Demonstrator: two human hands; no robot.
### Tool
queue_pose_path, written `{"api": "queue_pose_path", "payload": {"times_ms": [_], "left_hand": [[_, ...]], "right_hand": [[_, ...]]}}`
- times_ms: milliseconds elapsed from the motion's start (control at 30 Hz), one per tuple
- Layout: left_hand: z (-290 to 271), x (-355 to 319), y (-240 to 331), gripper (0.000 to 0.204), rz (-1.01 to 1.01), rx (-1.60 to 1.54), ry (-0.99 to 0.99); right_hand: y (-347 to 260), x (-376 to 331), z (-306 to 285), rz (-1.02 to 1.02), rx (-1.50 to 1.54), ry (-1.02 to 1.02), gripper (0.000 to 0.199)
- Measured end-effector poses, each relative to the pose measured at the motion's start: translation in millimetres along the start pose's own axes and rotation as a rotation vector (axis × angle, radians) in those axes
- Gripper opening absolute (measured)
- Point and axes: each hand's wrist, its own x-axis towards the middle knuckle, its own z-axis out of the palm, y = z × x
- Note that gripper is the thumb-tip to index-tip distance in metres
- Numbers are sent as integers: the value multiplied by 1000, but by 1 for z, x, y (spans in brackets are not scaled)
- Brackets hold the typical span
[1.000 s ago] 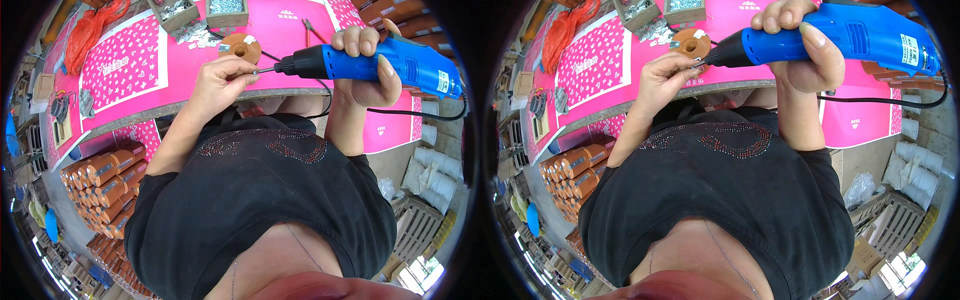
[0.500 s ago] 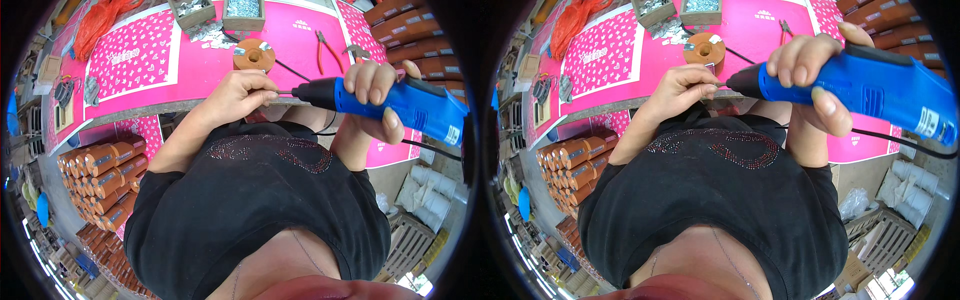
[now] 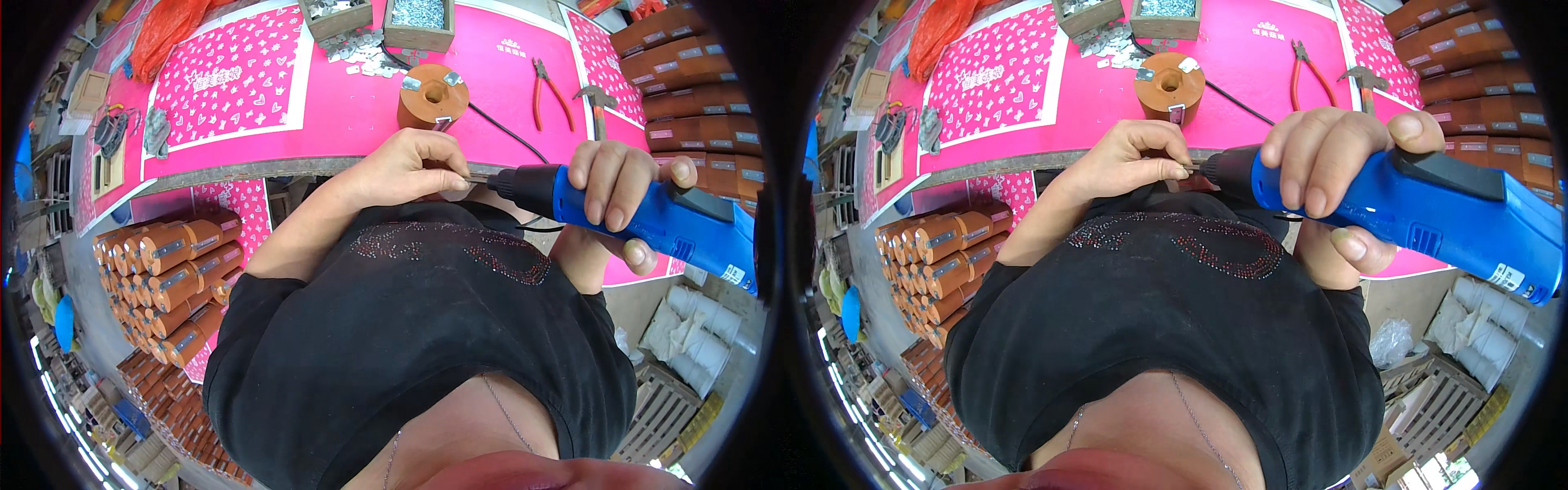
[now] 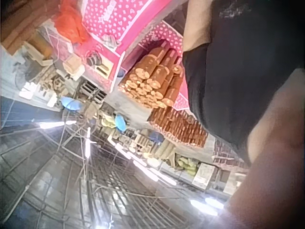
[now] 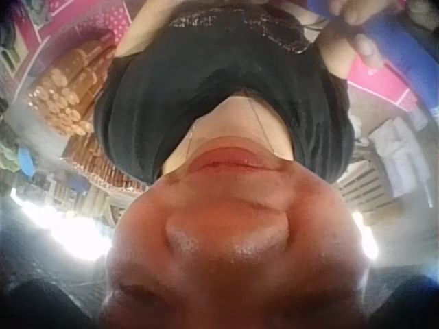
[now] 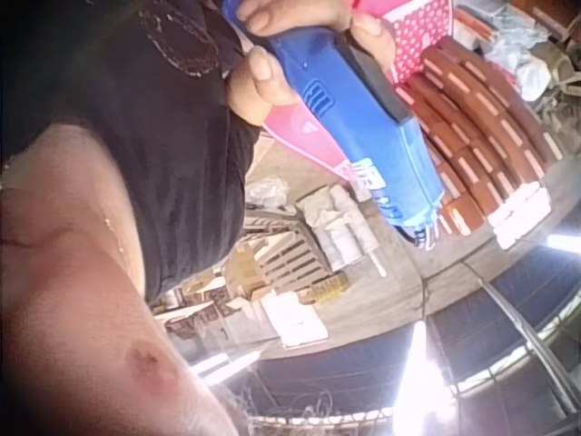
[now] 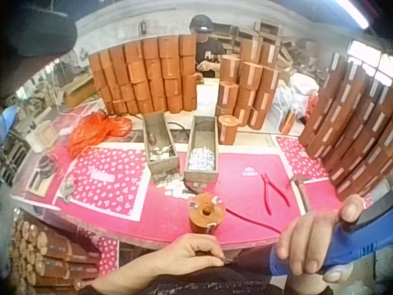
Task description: Assembling small components into cylindrical housings at a workbench.
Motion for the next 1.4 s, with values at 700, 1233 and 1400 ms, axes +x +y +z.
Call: {"api": "queue_pose_path", "payload": {"times_ms": [700,1233,1400], "left_hand": [[17,3,-7,10,-22,66,60],[15,6,-13,10,36,30,-18],[12,1,-7,15,-44,-46,-86]], "right_hand": [[6,-16,2,28,33,461,62],[2,-14,4,-2,16,283,65],[-1,-12,2,20,69,291,66]]}}
